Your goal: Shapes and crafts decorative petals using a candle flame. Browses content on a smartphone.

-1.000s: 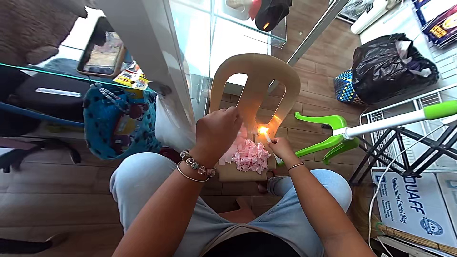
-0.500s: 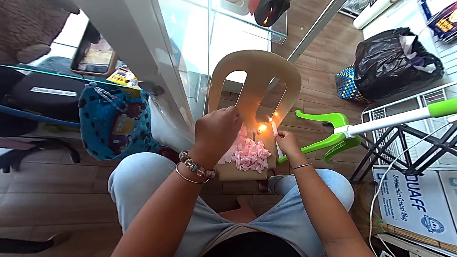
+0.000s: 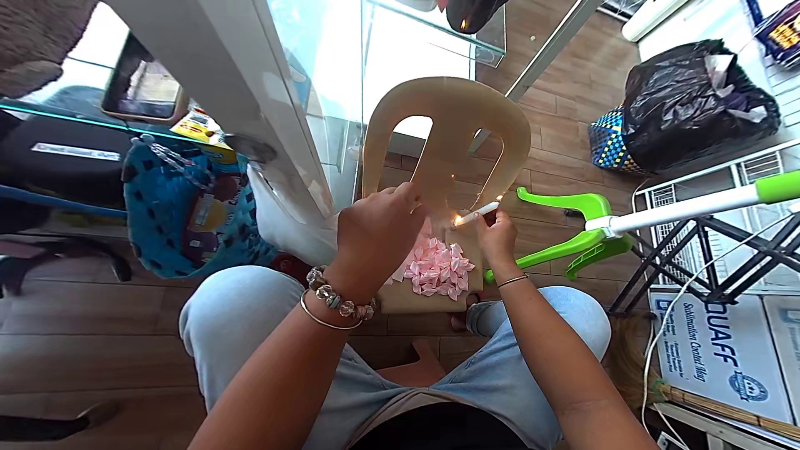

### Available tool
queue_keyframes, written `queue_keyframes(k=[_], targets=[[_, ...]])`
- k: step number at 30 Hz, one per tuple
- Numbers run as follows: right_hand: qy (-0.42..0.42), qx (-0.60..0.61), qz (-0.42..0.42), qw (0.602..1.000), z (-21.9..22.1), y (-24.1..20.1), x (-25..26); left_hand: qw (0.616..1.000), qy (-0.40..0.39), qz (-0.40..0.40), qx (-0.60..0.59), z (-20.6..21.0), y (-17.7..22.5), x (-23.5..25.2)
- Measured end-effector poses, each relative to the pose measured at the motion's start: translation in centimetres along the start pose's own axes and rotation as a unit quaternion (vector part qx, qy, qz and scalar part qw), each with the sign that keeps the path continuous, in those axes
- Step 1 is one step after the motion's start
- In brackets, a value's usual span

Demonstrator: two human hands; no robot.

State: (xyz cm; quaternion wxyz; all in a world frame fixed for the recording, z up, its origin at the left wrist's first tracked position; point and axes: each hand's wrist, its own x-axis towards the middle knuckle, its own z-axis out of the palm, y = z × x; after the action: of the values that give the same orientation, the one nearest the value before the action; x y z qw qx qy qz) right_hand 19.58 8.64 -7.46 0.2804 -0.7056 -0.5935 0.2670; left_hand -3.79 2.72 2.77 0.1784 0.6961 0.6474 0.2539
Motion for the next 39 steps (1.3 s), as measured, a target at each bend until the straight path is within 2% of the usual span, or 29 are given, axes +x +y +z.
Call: queue_keyframes(k=[5, 9, 13, 22, 25, 29, 39], targets=[[-0.015, -0.009, -0.014, 1.000, 1.0, 0.1, -0.2, 1.000, -0.004, 0.006, -0.011, -0.5, -0.2, -0.6], [-0.011, -0.021, -0.025, 0.999, 1.5, 0.3, -0.1, 0.999, 0.032, 0.018, -0.002, -0.1, -0.7, -0.7], [-0.013, -0.033, -0.015, 0.999, 1.4, 0.5, -0.8, 0.999, 0.029, 0.017, -0.004, -0.4, -0.7, -1.1], [-0.006, -0.052, -0.063, 0.997, 1.8, 0.4, 0.2, 1.000, 0.024, 0.011, -0.002, -0.4, -0.7, -0.8], [-0.010, -0.059, -0.054, 0.997, 1.5, 0.6, -0.6, 1.000, 0.000, 0.003, -0.007, -0.6, -0.5, -0.8], [-0.003, -0.058, -0.069, 0.996, 1.7, 0.5, -0.2, 1.000, 0.020, 0.010, -0.001, -0.2, -0.7, -0.6], [-0.018, -0.060, -0.071, 0.996, 1.1, 1.6, -1.6, 1.000, 0.009, 0.004, 0.002, 0.0, -0.7, -0.4]])
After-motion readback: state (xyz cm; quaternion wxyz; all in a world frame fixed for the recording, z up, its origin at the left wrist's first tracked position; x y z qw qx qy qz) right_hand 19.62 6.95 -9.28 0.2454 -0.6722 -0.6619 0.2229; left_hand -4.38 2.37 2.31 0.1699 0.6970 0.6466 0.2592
